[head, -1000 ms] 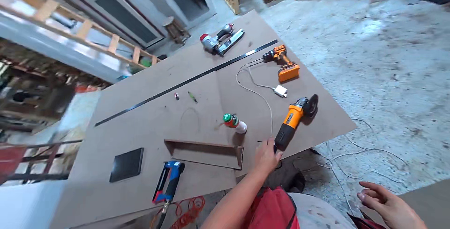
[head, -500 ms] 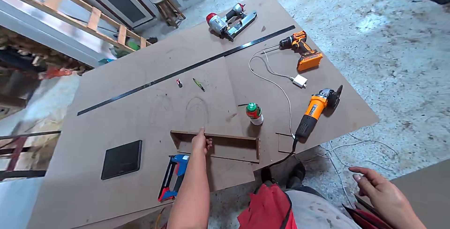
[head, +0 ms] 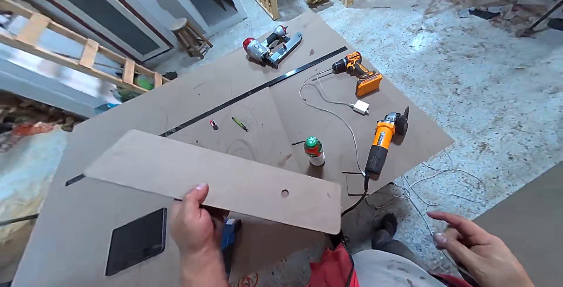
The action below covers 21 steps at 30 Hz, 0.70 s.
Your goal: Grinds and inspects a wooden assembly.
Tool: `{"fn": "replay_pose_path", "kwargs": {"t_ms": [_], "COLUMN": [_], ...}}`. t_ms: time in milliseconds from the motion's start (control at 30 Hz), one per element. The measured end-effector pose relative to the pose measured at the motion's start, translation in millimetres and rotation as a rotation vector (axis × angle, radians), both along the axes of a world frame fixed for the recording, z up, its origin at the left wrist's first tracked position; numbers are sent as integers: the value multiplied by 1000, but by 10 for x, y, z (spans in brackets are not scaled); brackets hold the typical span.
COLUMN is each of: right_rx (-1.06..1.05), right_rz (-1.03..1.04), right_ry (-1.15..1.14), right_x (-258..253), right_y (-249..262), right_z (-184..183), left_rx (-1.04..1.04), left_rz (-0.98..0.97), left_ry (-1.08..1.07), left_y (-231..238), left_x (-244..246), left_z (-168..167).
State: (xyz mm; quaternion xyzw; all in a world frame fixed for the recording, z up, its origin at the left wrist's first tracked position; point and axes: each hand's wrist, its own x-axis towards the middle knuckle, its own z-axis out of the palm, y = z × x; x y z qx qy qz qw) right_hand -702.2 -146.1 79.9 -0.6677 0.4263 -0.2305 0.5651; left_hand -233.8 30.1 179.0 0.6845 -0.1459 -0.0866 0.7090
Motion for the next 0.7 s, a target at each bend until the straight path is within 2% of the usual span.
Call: {"fn": "replay_pose_path", "kwargs": {"t_ms": [100,233,333,500,600,700], "right_rx": [-188,-431,-529,-379,-334,-333], "right_rz": [91,-13,-325,-667,-805,-912], "right_ry": [-99,17,24,-12,10,-13], "right_x": [15,-311,-1006,-2614,-3340,-3835], "right_y": [-229,-713,-1142,-1782,-2048,-2248], "right_z": [57,247,139,-54,23,280], "left_rx": [-163,-308,-307,-347,-317,-332], "left_rz": [-149,-414,-506,-633,-689,-741], "left_ry": [-39,107,220,299,294,288], "left_y": [-414,-1234,-1949,-3175,-3936,-4588], "left_x": [-425,-1245,-1981,-3245,-3842,-4301], "left_z": [305,302,197,213,334,511]}}
